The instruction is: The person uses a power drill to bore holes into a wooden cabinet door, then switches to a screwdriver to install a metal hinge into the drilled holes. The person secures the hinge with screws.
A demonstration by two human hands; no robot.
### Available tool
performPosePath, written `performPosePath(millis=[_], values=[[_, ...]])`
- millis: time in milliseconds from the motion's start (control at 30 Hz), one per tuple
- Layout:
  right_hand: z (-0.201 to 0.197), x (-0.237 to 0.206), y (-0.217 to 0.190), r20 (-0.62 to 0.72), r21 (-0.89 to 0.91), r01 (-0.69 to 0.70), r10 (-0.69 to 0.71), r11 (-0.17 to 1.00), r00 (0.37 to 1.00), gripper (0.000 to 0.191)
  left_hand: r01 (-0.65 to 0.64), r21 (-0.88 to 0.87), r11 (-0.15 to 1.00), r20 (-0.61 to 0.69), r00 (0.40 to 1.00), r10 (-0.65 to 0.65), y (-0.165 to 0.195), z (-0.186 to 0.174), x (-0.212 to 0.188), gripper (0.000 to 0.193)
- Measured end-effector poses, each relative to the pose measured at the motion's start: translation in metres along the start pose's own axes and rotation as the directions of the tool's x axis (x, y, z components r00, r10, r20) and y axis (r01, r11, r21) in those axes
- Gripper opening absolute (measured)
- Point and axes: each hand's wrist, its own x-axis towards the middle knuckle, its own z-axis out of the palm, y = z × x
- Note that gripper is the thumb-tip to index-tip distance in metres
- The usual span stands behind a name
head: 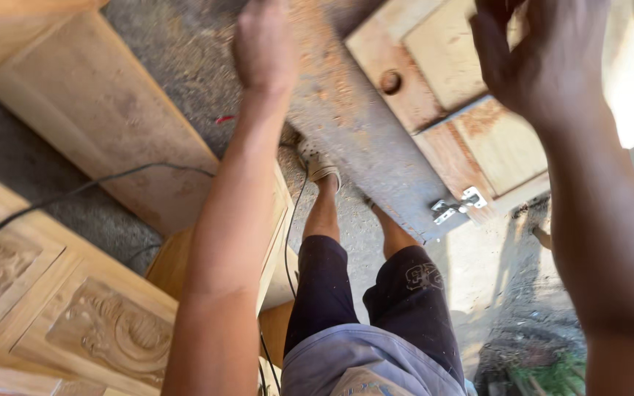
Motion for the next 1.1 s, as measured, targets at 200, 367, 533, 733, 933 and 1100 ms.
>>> performPosePath(millis=[200,367,533,733,933,1100], values=[[-0.033,-0.212,0.038,0.139,0.070,-0.548,0.536,0.833,0.833,0.037,-0.204,0.007,0.979,-0.167,0.965,0.202,0.009,-0.043,-0.017,0.021],[-0.017,-0.344,0.028,0.284,0.221,-0.880,0.836,0.419,0.470,0.049,-0.186,-0.257,0.948,-0.007,0.982,0.191,0.040,-0.082,-0.097,0.020],[0.016,-0.437,0.019,0.456,0.247,-0.962,0.863,0.113,0.218,0.038,0.177,-0.265,0.948,0.343,0.936,-0.079,0.114,-0.054,-0.219,0.022],[0.029,-0.495,0.010,0.419,0.421,-0.842,0.751,0.337,0.510,0.040,0.212,-0.506,0.836,0.525,0.845,0.103,0.189,0.006,-0.344,0.012],[0.008,-0.523,0.005,0.383,0.820,-0.573,0.730,0.014,0.566,0.064,0.229,-0.545,0.807,0.576,0.801,0.162,0.221,0.032,-0.384,0.016],[0.004,-0.518,-0.003,0.207,0.903,-0.429,0.837,0.037,0.507,0.034,0.493,-0.615,0.616,0.698,0.703,0.134,0.225,0.053,-0.386,0.018]])
